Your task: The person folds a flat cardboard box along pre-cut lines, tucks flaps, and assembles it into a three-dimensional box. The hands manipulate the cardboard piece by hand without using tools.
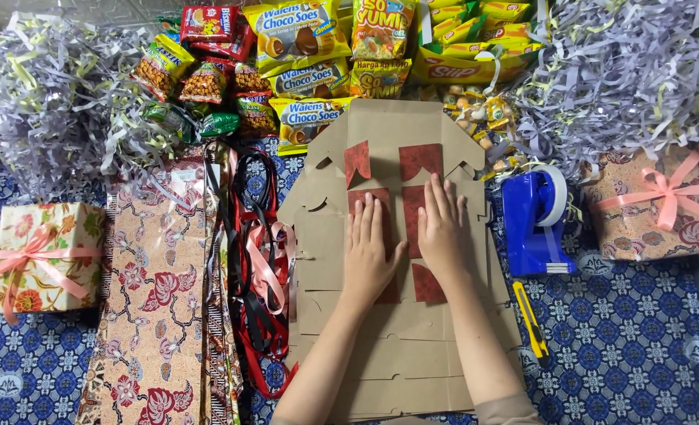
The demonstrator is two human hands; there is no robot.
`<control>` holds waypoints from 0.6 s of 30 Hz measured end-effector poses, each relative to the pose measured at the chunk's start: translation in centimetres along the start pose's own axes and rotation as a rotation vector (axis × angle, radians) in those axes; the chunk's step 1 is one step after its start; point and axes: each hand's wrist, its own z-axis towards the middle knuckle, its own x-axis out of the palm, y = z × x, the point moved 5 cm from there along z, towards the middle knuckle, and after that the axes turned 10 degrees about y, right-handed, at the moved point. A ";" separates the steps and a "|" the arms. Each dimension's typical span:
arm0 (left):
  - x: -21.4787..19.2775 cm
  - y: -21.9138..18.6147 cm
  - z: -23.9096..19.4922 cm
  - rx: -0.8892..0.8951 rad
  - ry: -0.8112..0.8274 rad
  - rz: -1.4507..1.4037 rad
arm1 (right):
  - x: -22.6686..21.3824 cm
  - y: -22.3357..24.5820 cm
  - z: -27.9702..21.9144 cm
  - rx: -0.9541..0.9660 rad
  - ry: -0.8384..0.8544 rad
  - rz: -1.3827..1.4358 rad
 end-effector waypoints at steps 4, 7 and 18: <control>-0.6 1.0 -0.3 0.028 -0.119 -0.274 | 1.3 -0.8 0.0 0.032 0.038 -0.033; -1.9 1.3 -0.8 0.041 -0.151 -0.648 | 1.3 -0.8 -0.1 0.036 0.037 -0.036; 14.0 17.9 -1.9 -0.095 -0.477 -1.458 | 0.7 -1.0 -0.5 -0.045 -0.174 0.096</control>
